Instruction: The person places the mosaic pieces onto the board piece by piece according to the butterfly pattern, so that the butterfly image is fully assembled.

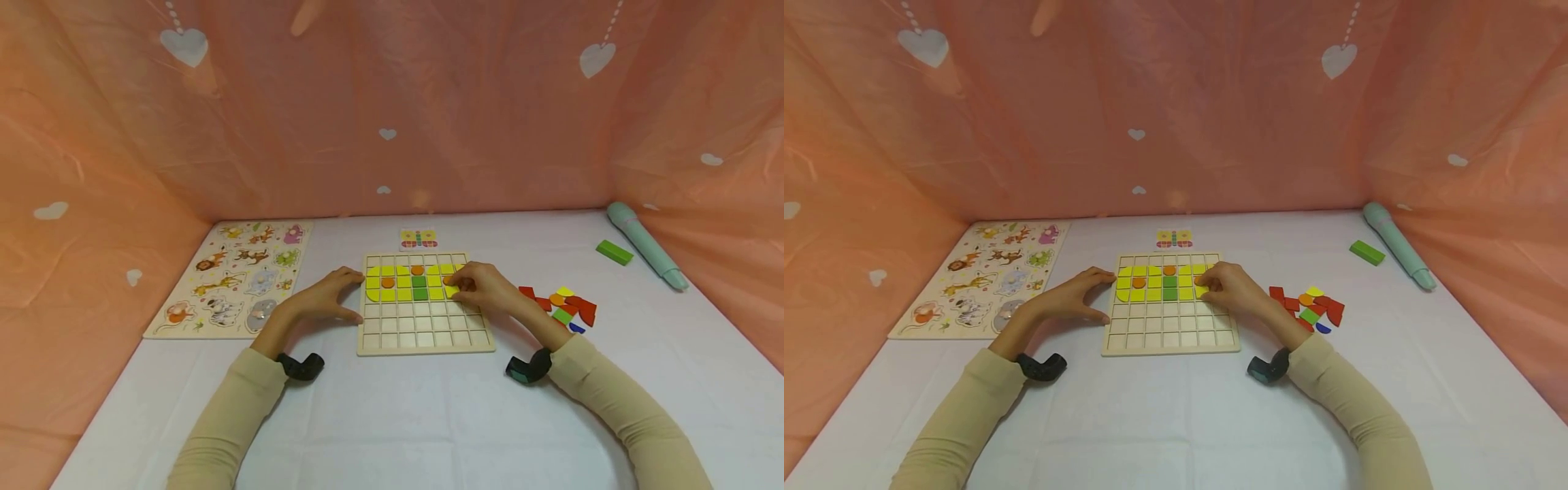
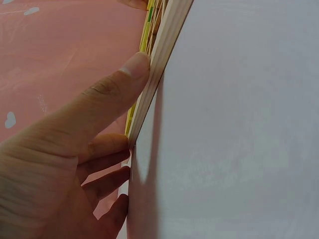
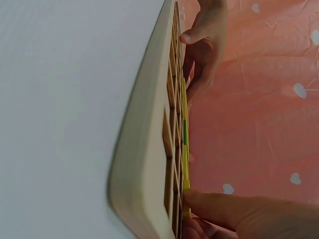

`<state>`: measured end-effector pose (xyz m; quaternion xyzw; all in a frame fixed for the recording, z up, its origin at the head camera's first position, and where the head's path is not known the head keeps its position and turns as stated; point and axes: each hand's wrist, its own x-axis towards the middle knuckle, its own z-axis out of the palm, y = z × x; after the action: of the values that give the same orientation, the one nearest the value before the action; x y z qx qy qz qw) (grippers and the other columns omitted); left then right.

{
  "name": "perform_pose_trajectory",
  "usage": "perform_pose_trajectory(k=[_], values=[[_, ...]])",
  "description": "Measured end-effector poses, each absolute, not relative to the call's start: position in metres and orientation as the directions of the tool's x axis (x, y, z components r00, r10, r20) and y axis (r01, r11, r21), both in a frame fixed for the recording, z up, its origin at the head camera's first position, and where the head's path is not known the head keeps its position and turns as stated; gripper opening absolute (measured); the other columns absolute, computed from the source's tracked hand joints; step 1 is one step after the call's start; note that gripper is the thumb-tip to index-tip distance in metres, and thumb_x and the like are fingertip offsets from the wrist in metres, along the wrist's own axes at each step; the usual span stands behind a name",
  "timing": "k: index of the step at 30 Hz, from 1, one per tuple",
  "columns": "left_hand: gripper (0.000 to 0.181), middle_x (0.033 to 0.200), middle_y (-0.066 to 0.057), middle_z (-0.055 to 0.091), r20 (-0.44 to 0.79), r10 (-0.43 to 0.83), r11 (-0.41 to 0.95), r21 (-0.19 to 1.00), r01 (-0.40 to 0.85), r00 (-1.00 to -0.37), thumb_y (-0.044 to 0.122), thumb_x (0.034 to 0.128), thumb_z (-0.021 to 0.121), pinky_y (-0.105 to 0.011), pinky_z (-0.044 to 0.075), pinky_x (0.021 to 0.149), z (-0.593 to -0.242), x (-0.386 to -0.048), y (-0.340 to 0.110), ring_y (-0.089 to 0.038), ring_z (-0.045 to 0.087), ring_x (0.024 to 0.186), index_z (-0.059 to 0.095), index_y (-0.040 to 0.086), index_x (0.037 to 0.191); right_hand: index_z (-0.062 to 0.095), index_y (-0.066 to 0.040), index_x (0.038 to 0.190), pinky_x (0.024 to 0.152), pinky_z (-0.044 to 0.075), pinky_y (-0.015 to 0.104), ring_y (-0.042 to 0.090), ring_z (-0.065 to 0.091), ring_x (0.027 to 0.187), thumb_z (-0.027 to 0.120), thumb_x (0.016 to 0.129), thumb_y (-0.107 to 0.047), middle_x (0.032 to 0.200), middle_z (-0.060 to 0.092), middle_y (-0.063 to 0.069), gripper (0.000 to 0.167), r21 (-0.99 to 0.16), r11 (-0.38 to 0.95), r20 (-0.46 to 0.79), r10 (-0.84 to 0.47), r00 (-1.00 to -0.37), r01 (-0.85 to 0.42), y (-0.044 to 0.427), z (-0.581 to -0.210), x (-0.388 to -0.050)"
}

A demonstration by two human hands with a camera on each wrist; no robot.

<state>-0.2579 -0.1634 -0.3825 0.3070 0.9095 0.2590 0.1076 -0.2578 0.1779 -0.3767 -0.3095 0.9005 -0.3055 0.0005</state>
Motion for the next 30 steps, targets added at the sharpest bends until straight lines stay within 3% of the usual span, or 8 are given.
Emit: perform_pose_trajectory(k=[16,21,27,30], values=[[0.084,0.138,-0.02,0.038,-0.018,0.628,0.661,0.539,0.521,-0.778,0.033,0.0723,0.08,-0.047,0.022,0.112,-0.384,-0.258,-0.164,-0.034,0.031,0.132,0.04,-0.005,0.136,0.07,-0.001,0.1,0.071,0.05,0.028,0.017,0.056,0.079,0.073,0.08,-0.011,0.094,0.066,0.008,0.023,-0.555,0.638,0.192,-0.526,-0.829,-0.533,0.188,-0.368,-0.259],[0.085,0.138,-0.019,0.038,-0.022,0.625,0.666,0.537,0.518,-0.78,0.033,0.072,0.08,-0.047,0.022,0.112,-0.384,-0.259,-0.165,-0.034,0.031,0.132,0.04,-0.005,0.136,0.067,-0.001,0.106,0.078,0.051,0.031,0.021,0.057,0.086,0.069,0.084,-0.011,0.1,0.065,0.013,0.025,-0.568,0.674,0.192,-0.451,-0.872,-0.473,0.229,-0.35,-0.264],[0.085,0.139,-0.018,0.038,-0.037,0.616,0.676,0.538,0.504,-0.787,0.034,0.0716,0.08,-0.046,0.022,0.112,-0.384,-0.259,-0.164,-0.032,0.031,0.132,0.04,-0.003,0.137,0.065,0.001,0.109,0.076,0.047,0.014,0.026,0.058,0.092,0.069,0.085,-0.016,0.106,0.063,0.018,0.029,-0.572,0.722,0.142,-0.381,-0.914,-0.39,0.297,-0.338,-0.261],[0.085,0.139,-0.018,0.038,-0.04,0.617,0.676,0.538,0.504,-0.786,0.035,0.0719,0.08,-0.047,0.022,0.112,-0.384,-0.259,-0.164,-0.033,0.031,0.132,0.04,-0.003,0.137,0.065,0.002,0.109,0.073,0.047,0.012,0.03,0.058,0.093,0.068,0.086,-0.013,0.105,0.063,0.02,0.028,-0.564,0.741,0.098,-0.377,-0.921,-0.364,0.324,-0.34,-0.257]])
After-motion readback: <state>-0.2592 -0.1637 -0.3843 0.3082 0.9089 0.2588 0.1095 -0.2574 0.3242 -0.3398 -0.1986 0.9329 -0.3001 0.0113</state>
